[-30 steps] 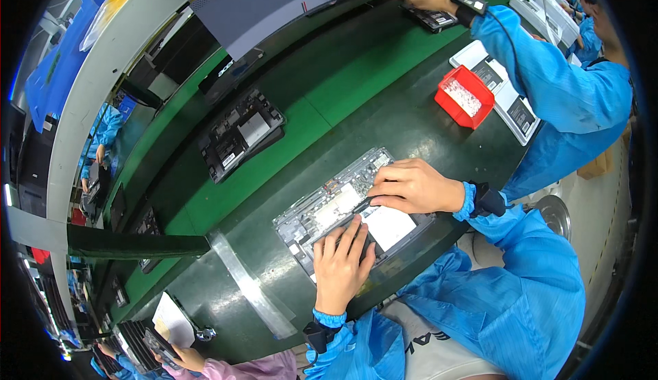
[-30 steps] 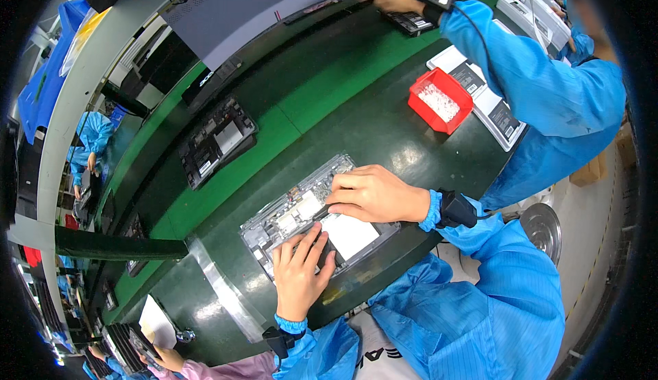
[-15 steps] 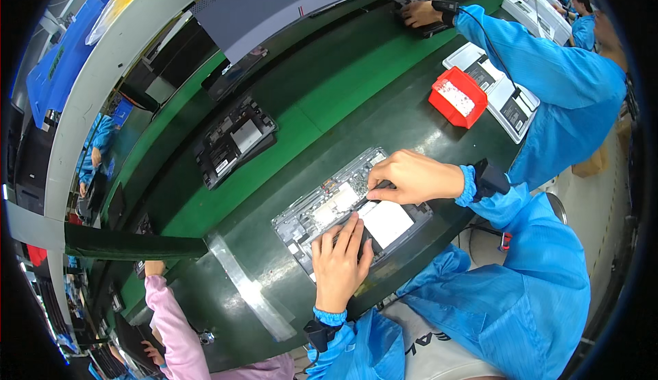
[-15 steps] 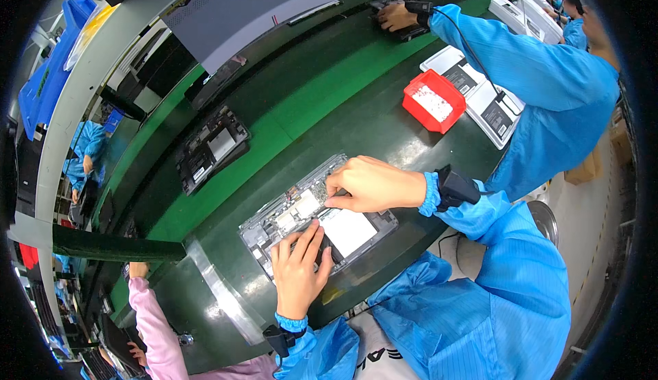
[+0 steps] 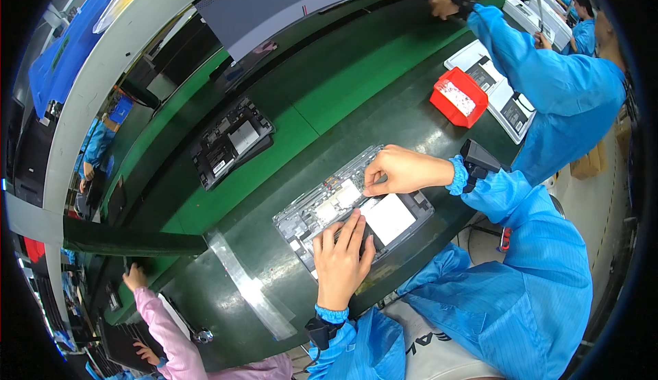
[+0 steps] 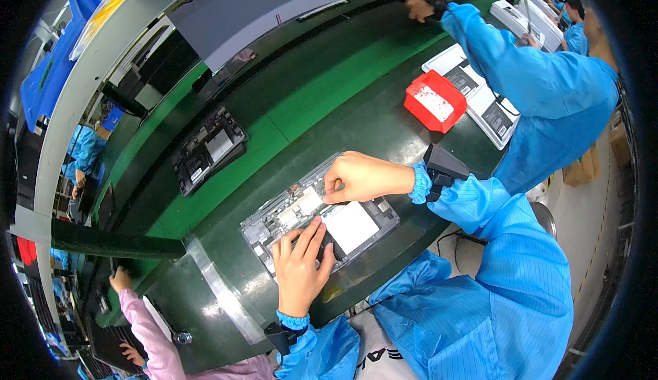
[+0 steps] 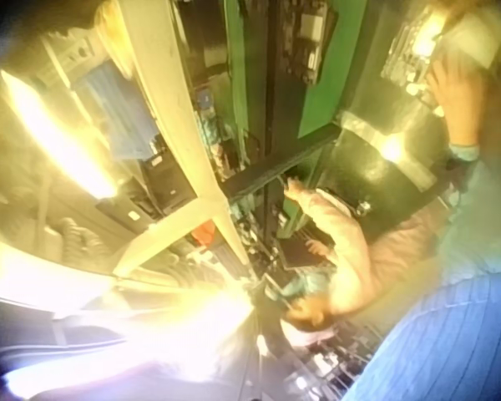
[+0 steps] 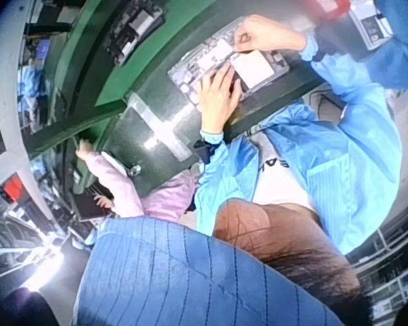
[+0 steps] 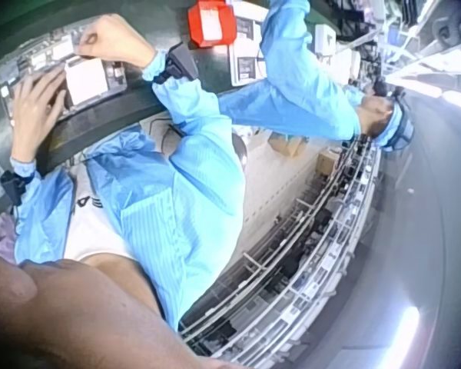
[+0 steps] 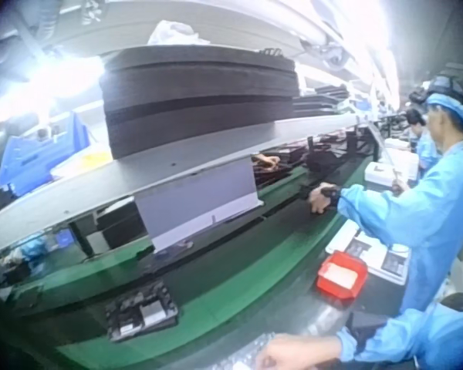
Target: The person assembles internal components of a laptop by hand, installing a battery, a motherboard, and a ribbon cable.
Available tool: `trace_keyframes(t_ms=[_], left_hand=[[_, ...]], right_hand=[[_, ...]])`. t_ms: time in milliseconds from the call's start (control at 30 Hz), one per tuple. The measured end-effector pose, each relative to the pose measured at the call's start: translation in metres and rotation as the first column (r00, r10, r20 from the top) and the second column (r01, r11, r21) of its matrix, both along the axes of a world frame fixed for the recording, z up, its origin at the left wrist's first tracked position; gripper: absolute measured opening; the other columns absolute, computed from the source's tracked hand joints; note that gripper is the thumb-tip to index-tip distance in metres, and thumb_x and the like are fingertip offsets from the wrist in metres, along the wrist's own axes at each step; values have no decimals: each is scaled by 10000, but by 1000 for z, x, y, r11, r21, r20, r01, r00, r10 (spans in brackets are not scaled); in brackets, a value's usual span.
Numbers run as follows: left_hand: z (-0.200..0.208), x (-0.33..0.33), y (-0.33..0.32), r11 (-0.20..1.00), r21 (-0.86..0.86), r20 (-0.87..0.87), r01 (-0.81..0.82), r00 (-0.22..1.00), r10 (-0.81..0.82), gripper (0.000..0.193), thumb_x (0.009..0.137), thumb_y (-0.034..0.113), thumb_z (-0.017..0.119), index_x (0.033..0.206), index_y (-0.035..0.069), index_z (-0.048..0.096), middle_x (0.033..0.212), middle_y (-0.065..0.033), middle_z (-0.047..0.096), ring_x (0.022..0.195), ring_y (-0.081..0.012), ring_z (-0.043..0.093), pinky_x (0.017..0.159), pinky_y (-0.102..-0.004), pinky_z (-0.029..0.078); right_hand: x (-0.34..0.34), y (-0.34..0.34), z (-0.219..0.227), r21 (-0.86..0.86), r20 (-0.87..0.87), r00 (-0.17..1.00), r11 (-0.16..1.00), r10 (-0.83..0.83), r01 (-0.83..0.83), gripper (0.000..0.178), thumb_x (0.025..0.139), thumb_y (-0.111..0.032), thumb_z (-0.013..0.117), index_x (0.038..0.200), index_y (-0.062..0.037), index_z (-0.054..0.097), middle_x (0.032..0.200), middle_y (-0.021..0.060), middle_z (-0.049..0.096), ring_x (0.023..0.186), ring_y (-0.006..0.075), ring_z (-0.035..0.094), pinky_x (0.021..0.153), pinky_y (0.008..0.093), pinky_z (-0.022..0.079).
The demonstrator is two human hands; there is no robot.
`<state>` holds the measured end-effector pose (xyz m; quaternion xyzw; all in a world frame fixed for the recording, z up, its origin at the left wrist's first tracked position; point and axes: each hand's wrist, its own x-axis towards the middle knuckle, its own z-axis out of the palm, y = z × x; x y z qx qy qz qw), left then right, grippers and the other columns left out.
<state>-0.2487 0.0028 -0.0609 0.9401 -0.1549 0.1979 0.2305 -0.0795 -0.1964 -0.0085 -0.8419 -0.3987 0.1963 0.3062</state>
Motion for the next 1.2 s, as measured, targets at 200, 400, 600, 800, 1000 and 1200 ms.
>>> trace_keyframes(t_ms=[200, 400, 600, 800, 1000, 1200], left_hand=[[1, 0, 0, 1000, 7, -3, 3, 1000, -3, 392, 850, 156, 775, 1226, 50, 745, 1370, -9, 692, 1100, -262, 607, 926, -414, 445], [-1, 0, 1, 1000, 11, 0, 0, 1000, 0, 386, 856, 161, 768, 1226, 54, 747, 1375, -3, 692, 1097, -257, 606, 922, -410, 446], [-3, -1, 1, 1000, 7, 13, -4, 1000, 4, 385, 857, 162, 768, 1227, 60, 747, 1377, 0, 691, 1096, -257, 606, 913, -411, 446], [-1, -2, 0, 1000, 8, 12, -9, 1000, 9, 391, 854, 162, 771, 1230, 58, 746, 1368, -2, 694, 1094, -257, 605, 907, -412, 444], [1, 0, -2, 1000, 16, 5, 5, 1000, -5, 390, 854, 160, 772, 1229, 58, 747, 1366, -2, 695, 1093, -260, 605, 915, -411, 443], [5, 1, -1, 1000, 19, -17, -10, 1000, 11, 372, 860, 162, 773, 1221, 74, 752, 1350, -5, 700, 1087, -264, 602, 936, -415, 444]], right_hand=[[-2, -1, -2, 56, -25, 1000, 998, -11, 13, 251, 929, -215, 781, 955, 34, 769, 856, 184, 769, 857, 308, 772, 822, 384, 590], [-2, 0, 1, 26, -17, 1000, 1000, -8, 8, 251, 922, -209, 786, 956, 38, 768, 859, 185, 770, 843, 302, 771, 812, 383, 591], [0, 1, 2, 12, -26, 1000, 1000, -2, 3, 243, 915, -197, 788, 961, 41, 772, 862, 194, 767, 826, 298, 768, 806, 381, 589], [1, 1, 0, 36, -35, 999, 999, -1, 3, 232, 917, -186, 783, 954, 43, 772, 870, 198, 768, 838, 299, 768, 823, 384, 590], [2, -2, -2, 46, -42, 999, 999, -12, 14, 236, 920, -194, 785, 952, 39, 770, 878, 199, 768, 857, 308, 768, 822, 386, 588], [-4, -4, 8, 32, 148, 989, 999, 2, -6, 228, 972, -223, 719, 1036, -4, 714, 915, 174, 759, 832, 342, 735, 780, 423, 554]])
